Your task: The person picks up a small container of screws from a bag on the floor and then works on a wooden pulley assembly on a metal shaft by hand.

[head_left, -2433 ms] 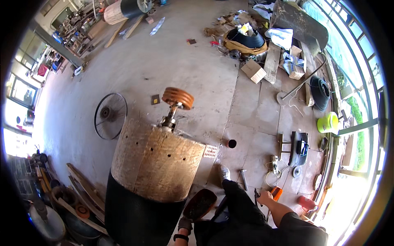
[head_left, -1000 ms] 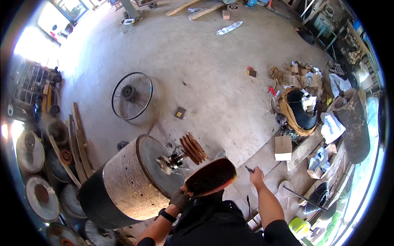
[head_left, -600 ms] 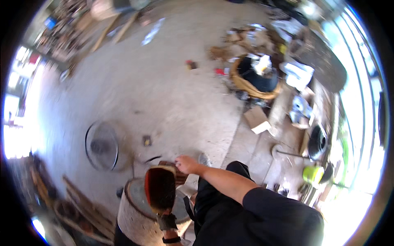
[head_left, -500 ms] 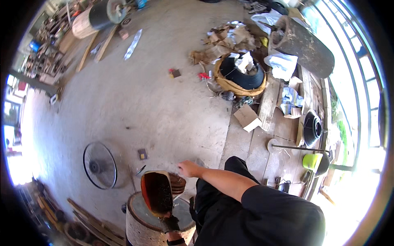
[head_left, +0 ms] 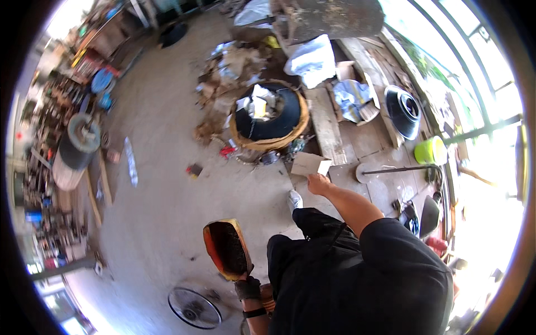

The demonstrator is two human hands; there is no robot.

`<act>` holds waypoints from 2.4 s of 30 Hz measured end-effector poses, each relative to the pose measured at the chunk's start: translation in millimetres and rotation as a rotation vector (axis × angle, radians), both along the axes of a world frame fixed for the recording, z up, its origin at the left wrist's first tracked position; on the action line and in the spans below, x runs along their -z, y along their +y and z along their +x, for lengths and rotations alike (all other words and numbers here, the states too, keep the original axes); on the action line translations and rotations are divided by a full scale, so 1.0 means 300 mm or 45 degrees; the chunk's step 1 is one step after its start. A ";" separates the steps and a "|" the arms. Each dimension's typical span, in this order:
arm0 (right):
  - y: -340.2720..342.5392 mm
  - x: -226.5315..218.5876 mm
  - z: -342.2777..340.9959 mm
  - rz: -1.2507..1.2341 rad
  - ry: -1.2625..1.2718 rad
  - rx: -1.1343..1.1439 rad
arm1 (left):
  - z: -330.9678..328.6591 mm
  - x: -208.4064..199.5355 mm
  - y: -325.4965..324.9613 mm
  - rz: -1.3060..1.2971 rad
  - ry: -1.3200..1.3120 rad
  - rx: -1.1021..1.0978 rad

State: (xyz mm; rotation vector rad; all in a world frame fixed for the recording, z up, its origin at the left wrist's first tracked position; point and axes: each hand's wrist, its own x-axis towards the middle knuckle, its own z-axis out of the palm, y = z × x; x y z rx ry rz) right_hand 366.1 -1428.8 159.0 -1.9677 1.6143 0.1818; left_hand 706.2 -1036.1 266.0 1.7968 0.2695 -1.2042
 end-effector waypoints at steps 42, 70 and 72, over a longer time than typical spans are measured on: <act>-0.893 -0.047 -1.361 0.158 -0.051 1.169 | -0.838 -0.110 -2.408 0.455 0.148 0.639; -1.763 1.060 -1.526 0.007 -0.547 2.512 | -1.273 1.138 -3.570 0.306 0.118 1.113; -1.794 1.196 -1.608 -0.282 -0.244 2.555 | -1.376 1.208 -3.628 0.272 0.015 1.236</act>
